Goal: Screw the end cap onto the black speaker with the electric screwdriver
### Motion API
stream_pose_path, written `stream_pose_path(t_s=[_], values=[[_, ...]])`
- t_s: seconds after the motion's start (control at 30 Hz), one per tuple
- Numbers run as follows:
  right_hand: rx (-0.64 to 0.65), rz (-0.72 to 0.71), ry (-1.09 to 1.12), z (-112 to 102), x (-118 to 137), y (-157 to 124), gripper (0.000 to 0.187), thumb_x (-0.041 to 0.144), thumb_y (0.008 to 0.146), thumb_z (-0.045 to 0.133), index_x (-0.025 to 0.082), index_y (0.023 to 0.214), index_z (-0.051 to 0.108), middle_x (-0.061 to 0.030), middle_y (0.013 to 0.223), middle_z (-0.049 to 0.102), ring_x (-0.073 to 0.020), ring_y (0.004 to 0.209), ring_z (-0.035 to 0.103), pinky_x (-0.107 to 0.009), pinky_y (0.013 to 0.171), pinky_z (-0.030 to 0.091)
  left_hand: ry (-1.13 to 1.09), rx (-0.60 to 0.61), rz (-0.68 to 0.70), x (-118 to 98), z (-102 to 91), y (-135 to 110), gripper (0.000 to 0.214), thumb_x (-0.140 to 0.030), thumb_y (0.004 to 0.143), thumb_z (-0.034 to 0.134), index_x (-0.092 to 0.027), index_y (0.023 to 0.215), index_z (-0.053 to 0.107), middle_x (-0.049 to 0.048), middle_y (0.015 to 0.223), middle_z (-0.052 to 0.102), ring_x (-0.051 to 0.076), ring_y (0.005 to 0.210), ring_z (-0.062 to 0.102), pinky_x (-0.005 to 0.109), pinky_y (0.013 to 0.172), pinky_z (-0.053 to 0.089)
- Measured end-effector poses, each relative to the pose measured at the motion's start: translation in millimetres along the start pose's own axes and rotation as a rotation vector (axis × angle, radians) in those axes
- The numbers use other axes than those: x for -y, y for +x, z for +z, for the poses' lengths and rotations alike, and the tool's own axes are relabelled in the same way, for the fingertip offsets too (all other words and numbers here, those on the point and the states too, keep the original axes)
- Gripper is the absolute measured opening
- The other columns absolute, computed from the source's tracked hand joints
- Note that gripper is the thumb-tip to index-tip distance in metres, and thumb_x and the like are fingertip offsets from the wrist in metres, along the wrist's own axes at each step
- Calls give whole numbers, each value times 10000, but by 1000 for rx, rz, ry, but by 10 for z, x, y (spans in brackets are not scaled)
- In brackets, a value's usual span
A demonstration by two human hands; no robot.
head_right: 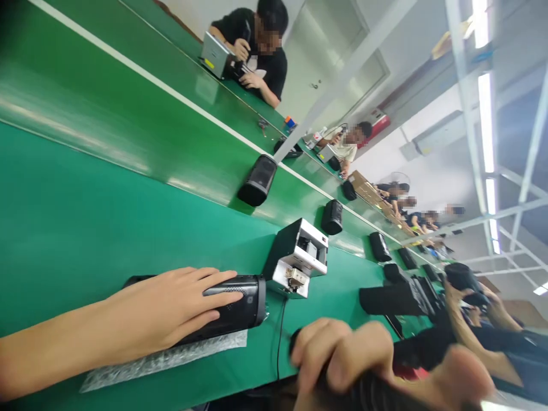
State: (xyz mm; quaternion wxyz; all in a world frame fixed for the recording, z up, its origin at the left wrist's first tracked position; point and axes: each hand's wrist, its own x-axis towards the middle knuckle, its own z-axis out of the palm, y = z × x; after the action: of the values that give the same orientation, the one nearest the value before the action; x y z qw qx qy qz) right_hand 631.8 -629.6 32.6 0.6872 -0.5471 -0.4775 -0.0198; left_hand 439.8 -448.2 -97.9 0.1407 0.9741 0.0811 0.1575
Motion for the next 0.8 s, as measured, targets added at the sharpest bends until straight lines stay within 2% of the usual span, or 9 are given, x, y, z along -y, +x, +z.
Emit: stream_pose_path(t_s=[0.07,0.13,0.27,0.37,0.47,0.57,0.7,0.73,0.8], values=[[-247,-76,-42,-67,-62,337,373,455,1029,962,322,1119,625,137,723,559,-124,430,483,-284,476,546,5,-6,6,39,46,-18,508,-317,1227,704,-446,1716,750,79,1745,774,432,1307,901,560,954,764],[-317,-89,-61,-103,-219,634,374,305,961,962,308,1123,625,147,727,602,-114,428,510,-262,469,548,-10,-2,-4,65,74,-32,553,-301,1209,708,-484,1729,741,52,1759,764,429,1326,902,558,970,779],[-325,-86,-36,-115,-628,942,444,290,910,948,309,1216,627,159,742,642,-114,418,522,-256,447,557,-19,1,-24,96,97,-77,601,-304,1220,676,-536,1774,700,1,1797,730,410,1394,888,542,1019,796],[-306,-36,-19,-114,-840,943,508,319,925,950,304,1314,624,159,759,656,-116,418,539,-253,437,551,-16,-16,-16,127,121,-118,622,-325,1233,657,-569,1805,660,-22,1827,700,402,1427,874,530,1036,792],[-230,65,3,-116,-890,817,575,353,915,989,298,1350,618,167,708,623,-124,398,521,-250,425,521,-35,-46,-10,145,129,-130,597,-338,1247,627,-565,1798,669,-17,1808,722,389,1386,887,502,1009,781],[-155,175,24,-84,-721,595,564,318,884,1041,272,1290,653,149,672,617,-130,381,505,-243,397,495,-71,-53,-7,124,112,-103,550,-342,1253,601,-522,1761,709,14,1769,759,391,1320,899,505,980,761],[-162,204,95,-84,-184,301,497,239,916,962,340,1335,714,170,656,567,-101,363,432,-215,398,507,-110,-38,-30,62,45,-39,475,-343,1250,640,-493,1688,747,37,1729,784,350,1234,893,460,982,702],[-148,195,116,-118,-45,254,463,267,949,937,393,1343,729,170,651,548,-100,348,384,-222,387,499,-113,-30,-32,47,18,-22,454,-349,1256,651,-479,1678,754,46,1729,781,335,1231,886,444,997,683],[13,156,104,-223,157,182,238,467,1068,928,436,1251,779,150,627,467,-93,315,251,-250,325,388,-114,3,-28,22,-46,13,426,-361,1272,659,-448,1677,758,60,1745,765,318,1259,869,419,1020,651]])
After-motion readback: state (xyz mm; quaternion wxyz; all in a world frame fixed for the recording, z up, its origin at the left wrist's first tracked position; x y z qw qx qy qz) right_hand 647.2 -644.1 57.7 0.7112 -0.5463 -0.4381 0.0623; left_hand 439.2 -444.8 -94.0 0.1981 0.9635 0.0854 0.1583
